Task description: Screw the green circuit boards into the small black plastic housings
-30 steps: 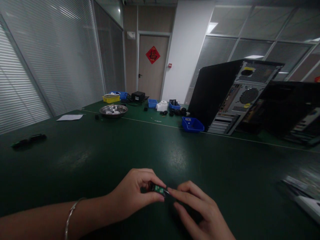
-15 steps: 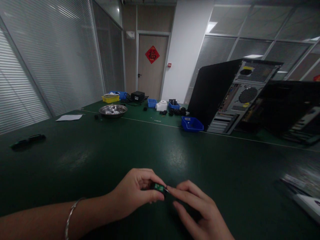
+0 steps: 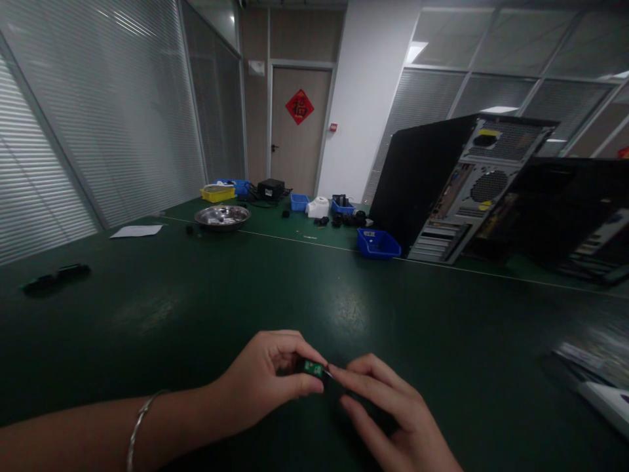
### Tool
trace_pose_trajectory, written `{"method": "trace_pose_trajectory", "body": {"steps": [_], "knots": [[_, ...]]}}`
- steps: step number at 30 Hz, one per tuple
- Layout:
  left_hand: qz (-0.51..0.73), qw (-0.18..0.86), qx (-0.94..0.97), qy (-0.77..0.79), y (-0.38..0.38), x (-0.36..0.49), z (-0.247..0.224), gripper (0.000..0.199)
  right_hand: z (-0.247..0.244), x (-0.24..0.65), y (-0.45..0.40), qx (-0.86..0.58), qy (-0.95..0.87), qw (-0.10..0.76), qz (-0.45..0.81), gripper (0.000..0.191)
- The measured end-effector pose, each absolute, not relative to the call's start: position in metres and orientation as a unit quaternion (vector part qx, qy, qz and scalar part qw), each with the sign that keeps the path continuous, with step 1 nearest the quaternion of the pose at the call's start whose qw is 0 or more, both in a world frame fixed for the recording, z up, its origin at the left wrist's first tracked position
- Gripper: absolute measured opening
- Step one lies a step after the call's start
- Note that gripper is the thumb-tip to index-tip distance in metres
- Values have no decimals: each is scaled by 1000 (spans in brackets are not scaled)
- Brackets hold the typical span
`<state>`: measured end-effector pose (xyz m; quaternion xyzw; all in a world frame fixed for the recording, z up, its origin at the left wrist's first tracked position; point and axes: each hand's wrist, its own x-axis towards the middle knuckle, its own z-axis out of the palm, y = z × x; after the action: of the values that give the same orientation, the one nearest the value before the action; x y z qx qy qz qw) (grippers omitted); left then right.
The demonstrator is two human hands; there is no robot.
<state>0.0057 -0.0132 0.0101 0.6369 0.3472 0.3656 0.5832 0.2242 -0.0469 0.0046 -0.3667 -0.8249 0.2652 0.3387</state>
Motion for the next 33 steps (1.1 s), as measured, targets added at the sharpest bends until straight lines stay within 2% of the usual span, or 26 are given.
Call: {"method": "trace_pose_trajectory", "body": {"steps": [4, 8, 25, 33], "knots": [[348, 494, 708, 366, -13, 3, 11, 19, 2, 225, -46, -365, -831, 331, 259, 42], [343, 464, 732, 363, -13, 2, 11, 19, 2, 225, -46, -364, -833, 329, 257, 42], [378, 613, 616, 318, -14, 5, 3, 20, 4, 223, -47, -361, -818, 346, 283, 43], [369, 626, 606, 322, -14, 6, 6, 18, 4, 223, -47, -355, -816, 356, 285, 45]]}}
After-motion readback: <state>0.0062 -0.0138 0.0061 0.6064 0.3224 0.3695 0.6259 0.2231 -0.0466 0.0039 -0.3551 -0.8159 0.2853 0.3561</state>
